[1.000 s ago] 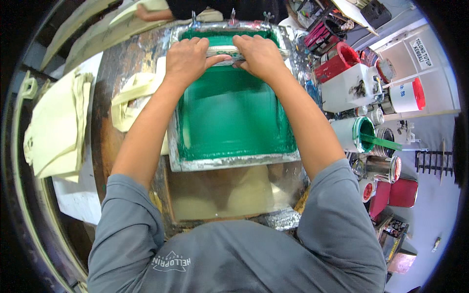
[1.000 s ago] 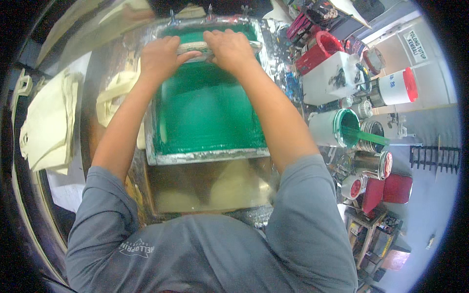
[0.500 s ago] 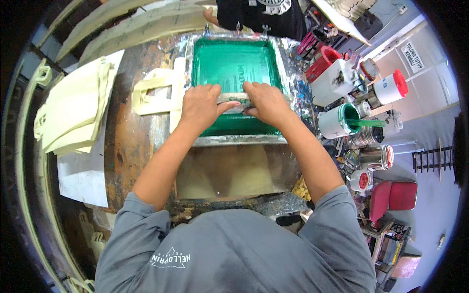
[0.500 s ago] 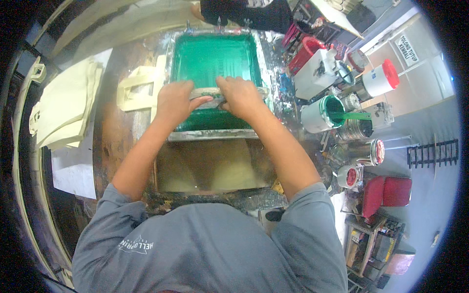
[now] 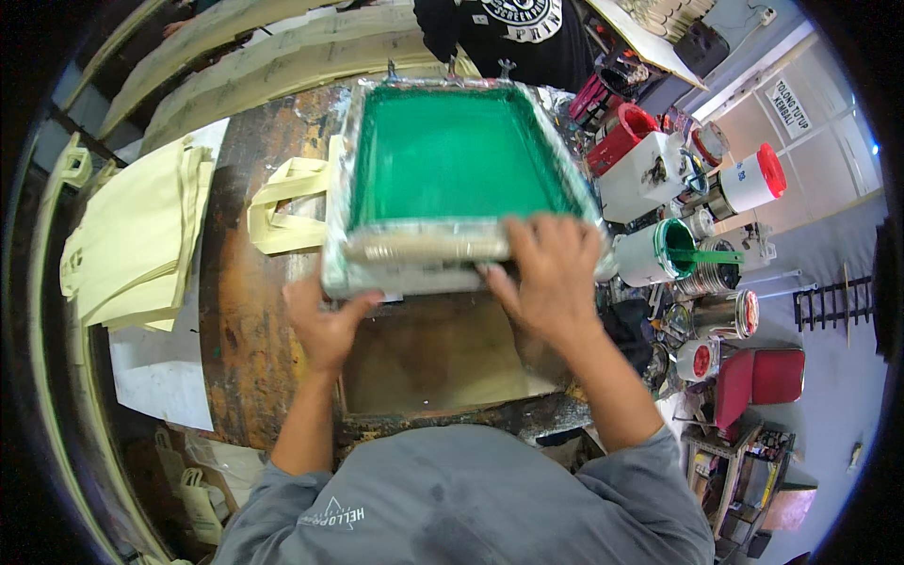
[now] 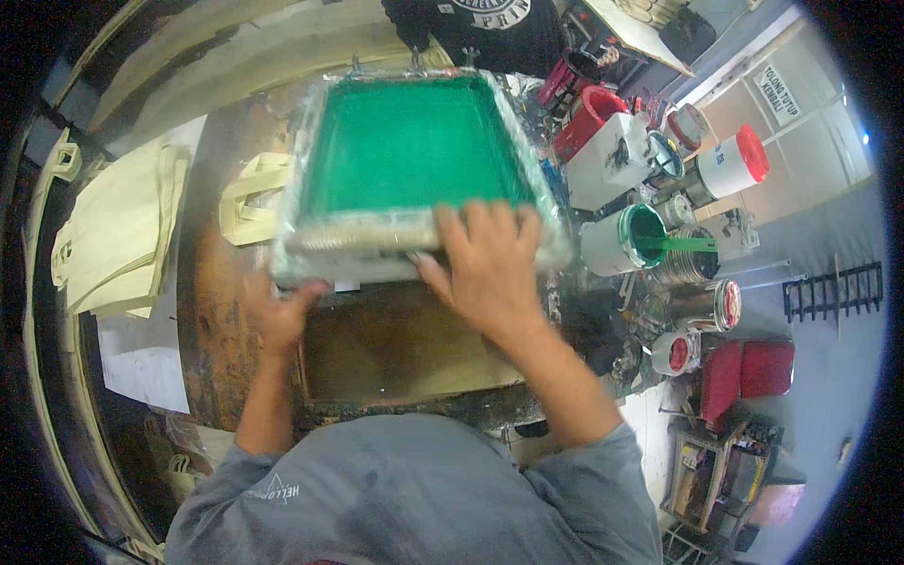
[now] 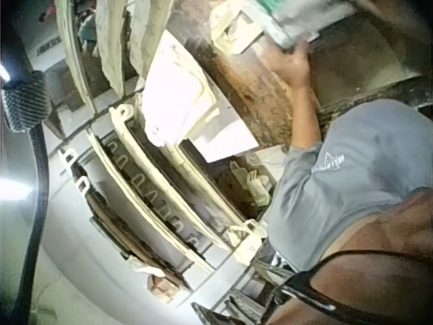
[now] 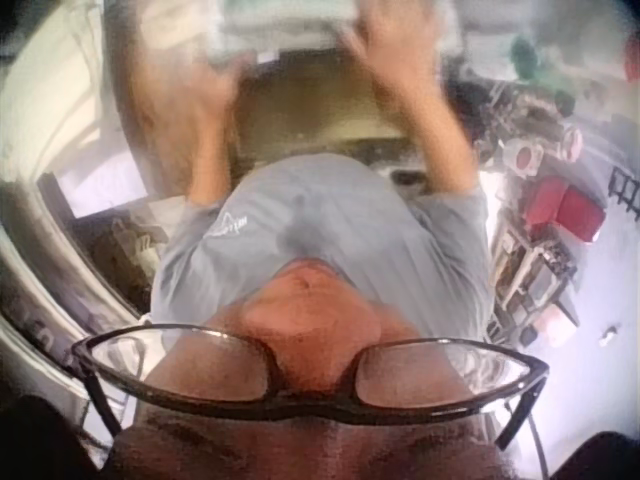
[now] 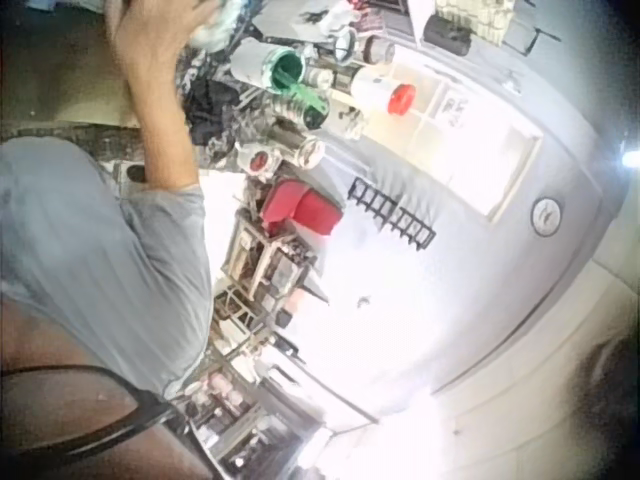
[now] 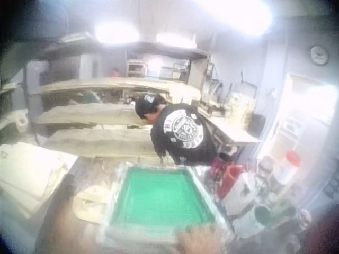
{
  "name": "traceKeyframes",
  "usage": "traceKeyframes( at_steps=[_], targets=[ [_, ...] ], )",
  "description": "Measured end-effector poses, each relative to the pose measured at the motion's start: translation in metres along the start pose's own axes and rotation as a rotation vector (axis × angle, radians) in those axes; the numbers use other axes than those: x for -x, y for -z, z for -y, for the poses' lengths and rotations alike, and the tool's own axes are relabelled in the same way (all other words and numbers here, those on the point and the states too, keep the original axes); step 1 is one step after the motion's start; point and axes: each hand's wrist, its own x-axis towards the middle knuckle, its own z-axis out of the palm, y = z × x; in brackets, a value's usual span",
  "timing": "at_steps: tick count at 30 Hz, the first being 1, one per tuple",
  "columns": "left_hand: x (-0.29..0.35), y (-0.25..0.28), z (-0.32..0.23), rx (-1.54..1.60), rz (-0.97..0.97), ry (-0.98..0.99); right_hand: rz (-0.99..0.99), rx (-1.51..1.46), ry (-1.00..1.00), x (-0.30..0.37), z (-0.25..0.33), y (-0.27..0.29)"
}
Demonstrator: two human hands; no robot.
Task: The person aligns yellow tote bags onto a flat printing surface, lowers a mesh screen frame over them, and pulls a squeegee with green ink across the screen to print a logo.
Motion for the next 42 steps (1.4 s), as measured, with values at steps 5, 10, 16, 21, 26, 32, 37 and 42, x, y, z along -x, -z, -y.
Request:
traceKeyframes(
  at_steps=[5, 10, 16, 21, 26, 32, 37, 42],
  targets=[
    [-0.078, -0.015, -0.026, 0.498, -0.184, 0.063, -0.289, 0.088, 0.126, -0.126, -0.035, 0.048],
    [-0.003, -0.041, 0.052, -0.534, 0.030, 0.171, -0.193, -0.025, -0.058, -0.176, -0.041, 0.067],
    [-0.005, -0.043, 0.081, -0.225, -0.017, 0.319, -0.270, 0.011, -0.005, -0.182, -0.048, 0.068],
    [-0.054, -0.025, 0.083, -0.195, -0.153, 0.110, -0.227, 0.009, -0.042, -0.173, -0.047, 0.063],
    [-0.182, 0.072, 0.072, -0.105, -0.162, -0.075, -0.241, -0.018, 0.033, -0.188, -0.055, 0.063],
    [-0.251, 0.367, 0.216, -0.560, -0.215, -0.091, -0.255, -0.054, 0.042, -0.180, -0.047, 0.065],
    [-0.171, 0.128, 0.043, -0.477, -0.183, -0.304, -0.202, 0.068, -0.047, -0.183, -0.057, 0.060],
    [-0.003, -0.131, -0.047, -0.424, 0.662, -0.322, -0.036, -0.042, -0.108, -0.202, -0.051, 0.087]
  ],
)
